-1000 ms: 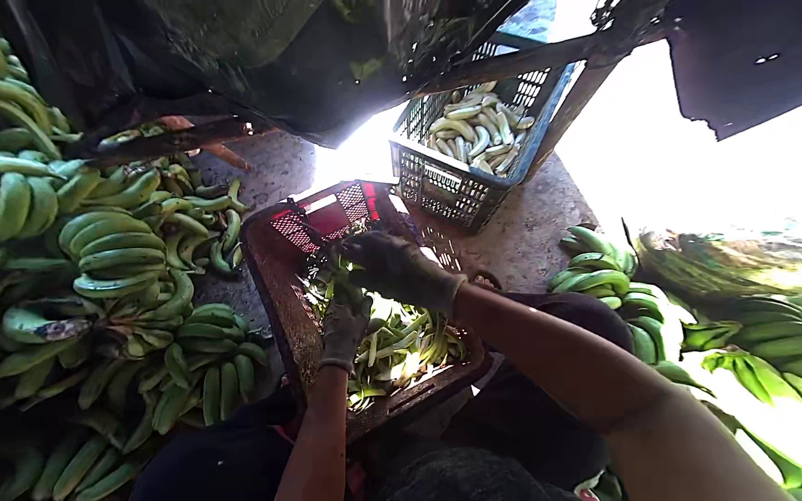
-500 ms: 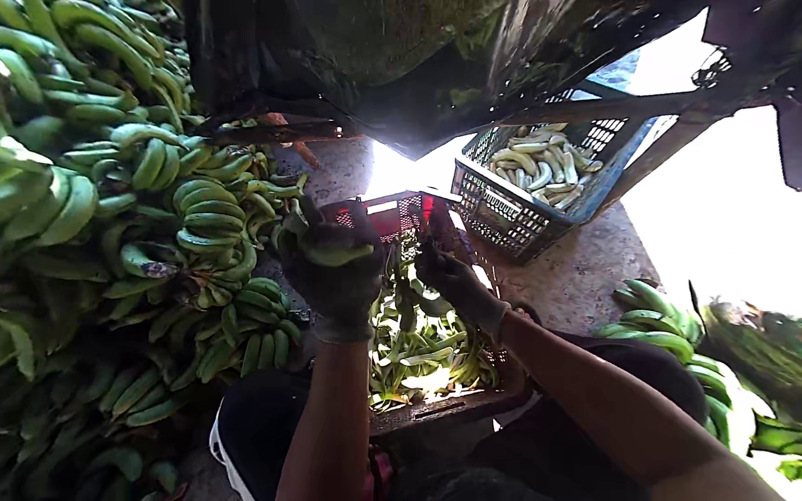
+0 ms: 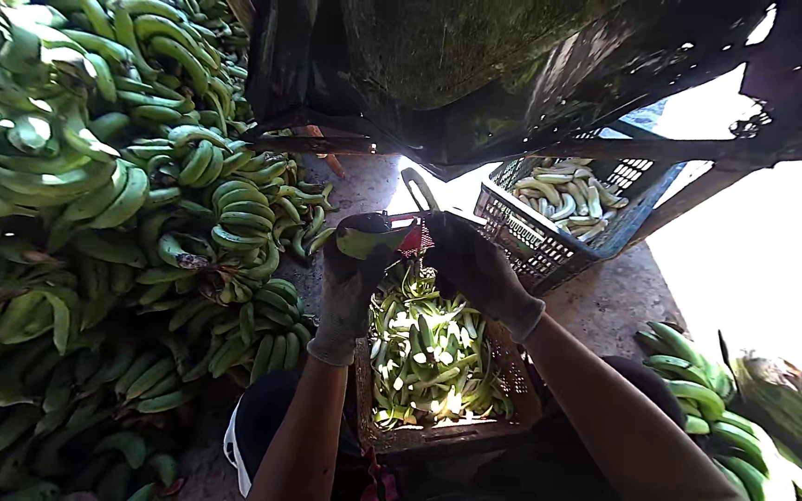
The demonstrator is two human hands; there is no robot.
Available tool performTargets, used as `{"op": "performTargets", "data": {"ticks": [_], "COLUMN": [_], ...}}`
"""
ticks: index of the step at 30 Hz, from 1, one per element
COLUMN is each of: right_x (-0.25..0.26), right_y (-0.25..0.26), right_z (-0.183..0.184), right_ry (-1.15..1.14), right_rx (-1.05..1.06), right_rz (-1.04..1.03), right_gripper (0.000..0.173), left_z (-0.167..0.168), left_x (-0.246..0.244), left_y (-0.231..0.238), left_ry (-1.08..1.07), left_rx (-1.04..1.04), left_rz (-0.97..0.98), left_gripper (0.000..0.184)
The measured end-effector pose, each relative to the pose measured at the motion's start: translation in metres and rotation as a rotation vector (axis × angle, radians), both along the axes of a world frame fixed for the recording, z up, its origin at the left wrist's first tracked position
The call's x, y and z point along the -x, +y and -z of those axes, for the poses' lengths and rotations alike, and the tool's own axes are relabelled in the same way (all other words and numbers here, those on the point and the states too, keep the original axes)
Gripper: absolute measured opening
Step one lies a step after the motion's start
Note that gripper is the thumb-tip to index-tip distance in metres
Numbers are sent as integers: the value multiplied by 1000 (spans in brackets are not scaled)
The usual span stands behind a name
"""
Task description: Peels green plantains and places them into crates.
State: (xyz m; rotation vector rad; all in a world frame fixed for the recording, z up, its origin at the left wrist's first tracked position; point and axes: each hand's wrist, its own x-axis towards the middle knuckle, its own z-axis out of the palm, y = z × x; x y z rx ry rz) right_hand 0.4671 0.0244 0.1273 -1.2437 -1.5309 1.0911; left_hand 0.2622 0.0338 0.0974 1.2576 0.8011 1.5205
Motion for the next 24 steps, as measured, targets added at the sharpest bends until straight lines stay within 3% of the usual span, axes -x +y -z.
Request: {"op": "performTargets", "data": {"ticks": [3, 5, 7, 8, 10, 12, 16, 18, 20, 22, 24], "right_x": [6, 2, 4, 5, 1, -1, -4, -3, -3, -3, -8], "right_y": [-10, -4, 9, 11, 10, 11, 3, 0, 4, 13, 27], "right_z": [0, 11, 29, 33, 38, 40, 44, 47, 45, 40, 37], "right_ry": [-11, -149, -350, -352, -274, -271, -453, -528, -580, -588, -583], "right_rx": [-48, 292, 594, 620, 428, 84, -336, -463, -537, -571, -590], "right_rz": [-16, -178, -318, -328, -271, -255, -253, -258, -266, -214, -107], "right_gripper": [46, 34, 41, 46, 47, 40, 55, 55, 53, 49, 40], "left_z": [3, 3, -1, -2, 0, -1, 5, 9, 8, 5, 3], "left_x": [5, 7, 14, 19, 27, 35, 37, 31, 23, 15, 10], "left_y": [1, -2, -3, -2, -2, -4, -3, -5, -13, -21, -22], "left_ry": [13, -52, -103, -110, -66, -39, 57, 117, 145, 148, 106], "left_rx": [-44, -97, -70, -20, 114, 230, 282, 261, 238, 248, 285], "left_rz": [-25, 60, 170, 211, 201, 172, 37, -27, -49, -5, 91], "left_gripper": [46, 45, 45, 45, 47, 51, 47, 53, 47, 36, 38]}}
